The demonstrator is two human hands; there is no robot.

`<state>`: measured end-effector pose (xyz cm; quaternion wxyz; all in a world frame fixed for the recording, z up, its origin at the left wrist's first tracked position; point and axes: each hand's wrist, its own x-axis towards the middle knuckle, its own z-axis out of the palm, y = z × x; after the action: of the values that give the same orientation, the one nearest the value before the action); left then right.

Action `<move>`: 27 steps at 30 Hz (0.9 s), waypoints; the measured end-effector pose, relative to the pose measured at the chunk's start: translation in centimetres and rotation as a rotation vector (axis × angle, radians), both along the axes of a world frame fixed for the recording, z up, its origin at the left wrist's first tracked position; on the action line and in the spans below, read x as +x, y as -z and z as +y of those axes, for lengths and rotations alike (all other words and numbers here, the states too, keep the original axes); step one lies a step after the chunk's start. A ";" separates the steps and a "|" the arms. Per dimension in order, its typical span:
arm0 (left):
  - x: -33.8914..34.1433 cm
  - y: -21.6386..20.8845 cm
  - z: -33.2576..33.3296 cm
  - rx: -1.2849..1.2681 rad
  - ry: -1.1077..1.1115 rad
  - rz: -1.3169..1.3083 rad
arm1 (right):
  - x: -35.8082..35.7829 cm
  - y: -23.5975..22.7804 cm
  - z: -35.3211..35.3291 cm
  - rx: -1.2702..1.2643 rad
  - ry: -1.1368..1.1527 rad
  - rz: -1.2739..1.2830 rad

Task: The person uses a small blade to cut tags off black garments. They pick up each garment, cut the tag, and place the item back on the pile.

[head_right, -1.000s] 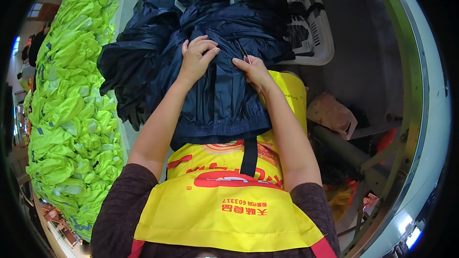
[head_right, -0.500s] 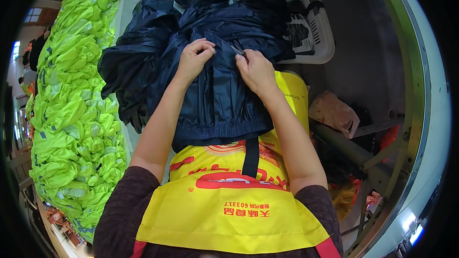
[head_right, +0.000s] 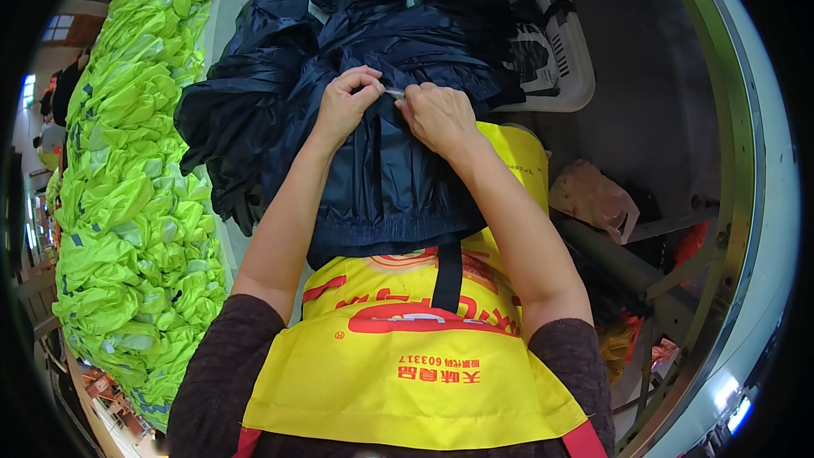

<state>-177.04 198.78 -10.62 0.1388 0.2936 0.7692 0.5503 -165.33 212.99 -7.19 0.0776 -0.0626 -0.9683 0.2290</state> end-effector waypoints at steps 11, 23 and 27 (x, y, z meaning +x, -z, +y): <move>0.3 -6.0 -11.2 0.636 -0.476 -0.451 | 9.6 -1.8 2.9 -0.357 0.078 -0.001; 10.1 -11.7 -11.8 0.347 -0.156 -0.935 | 12.7 -3.3 -6.1 -0.482 -0.243 -0.015; 7.1 -15.9 -5.6 0.546 0.108 -0.956 | 11.9 -2.6 -6.2 -0.282 0.010 0.242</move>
<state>-169.91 193.18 5.26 0.4193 0.0751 0.4337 0.7940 -153.47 206.78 -4.58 0.1850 -0.0495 -0.9099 0.3681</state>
